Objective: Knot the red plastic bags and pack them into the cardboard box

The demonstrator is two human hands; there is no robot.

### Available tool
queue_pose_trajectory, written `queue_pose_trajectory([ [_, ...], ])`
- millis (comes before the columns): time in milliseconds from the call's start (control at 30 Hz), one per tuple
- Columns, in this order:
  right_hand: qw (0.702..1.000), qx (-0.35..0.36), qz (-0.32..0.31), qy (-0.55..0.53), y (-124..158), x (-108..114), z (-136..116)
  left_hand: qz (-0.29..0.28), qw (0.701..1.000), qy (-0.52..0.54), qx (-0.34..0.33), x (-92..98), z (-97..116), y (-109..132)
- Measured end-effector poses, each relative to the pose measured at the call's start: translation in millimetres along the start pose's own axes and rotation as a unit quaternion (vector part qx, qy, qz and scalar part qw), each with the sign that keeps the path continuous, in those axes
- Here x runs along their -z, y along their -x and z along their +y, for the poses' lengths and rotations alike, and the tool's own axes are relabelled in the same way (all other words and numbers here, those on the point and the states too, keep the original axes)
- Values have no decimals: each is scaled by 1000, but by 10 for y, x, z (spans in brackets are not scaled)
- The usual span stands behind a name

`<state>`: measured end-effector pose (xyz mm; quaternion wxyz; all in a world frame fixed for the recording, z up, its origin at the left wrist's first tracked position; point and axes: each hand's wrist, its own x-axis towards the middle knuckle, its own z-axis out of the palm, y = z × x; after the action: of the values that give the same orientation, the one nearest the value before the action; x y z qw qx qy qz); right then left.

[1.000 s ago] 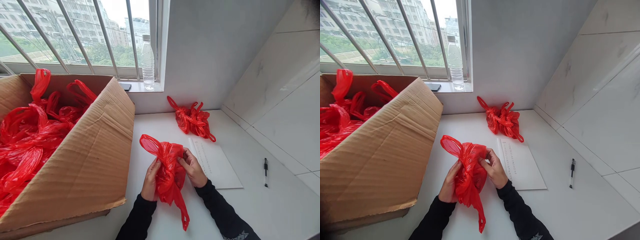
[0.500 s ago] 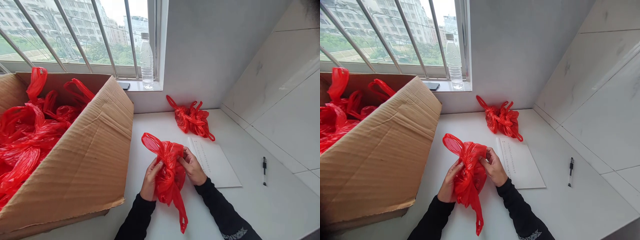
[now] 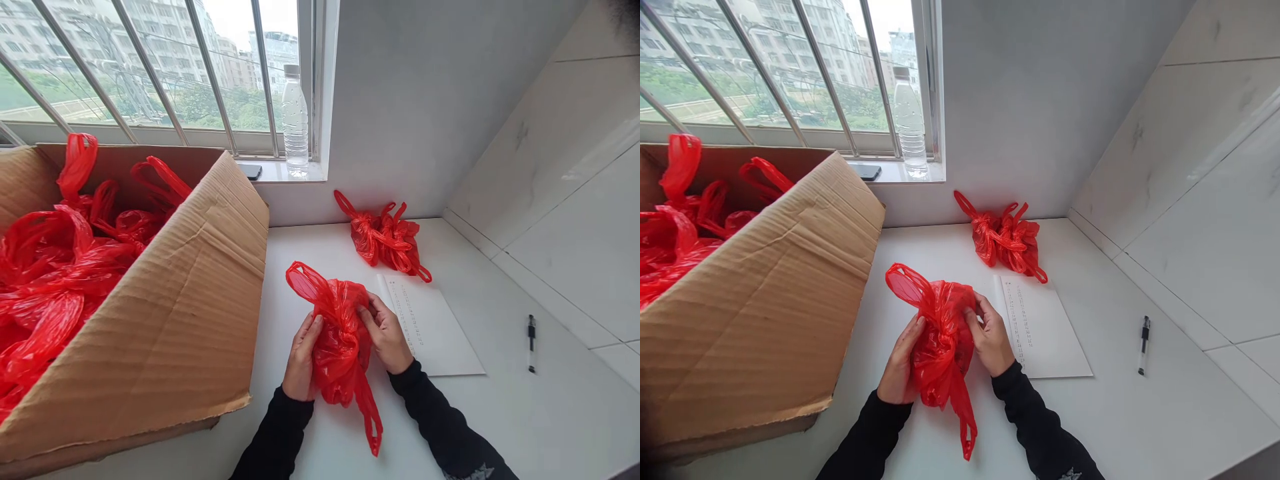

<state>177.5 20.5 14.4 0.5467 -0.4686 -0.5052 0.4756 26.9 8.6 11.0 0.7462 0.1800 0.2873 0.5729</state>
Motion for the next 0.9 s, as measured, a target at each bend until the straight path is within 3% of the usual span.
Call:
queue_pose_trajectory([
  [100, 995, 21, 89, 42, 17, 12, 11, 17, 999, 4, -38, -22, -1, 7],
  [167, 990, 37, 115, 76, 31, 18, -8, 9, 999, 5, -47, -40, 4, 14],
  [400, 994, 5, -5, 112, 78, -60, -121, -62, 993, -94, -35, 12, -37, 45],
  [533, 996, 0, 4, 93, 81, -54, -142, -78, 984, -149, -53, 12, -48, 56],
  [733, 997, -2, 14, 81, 83, -14, -110, -49, 993, -98, -38, -11, -38, 39],
  [900, 999, -35, -19, 24, 81, -51, -126, -48, 992, -108, -37, -9, -20, 33],
])
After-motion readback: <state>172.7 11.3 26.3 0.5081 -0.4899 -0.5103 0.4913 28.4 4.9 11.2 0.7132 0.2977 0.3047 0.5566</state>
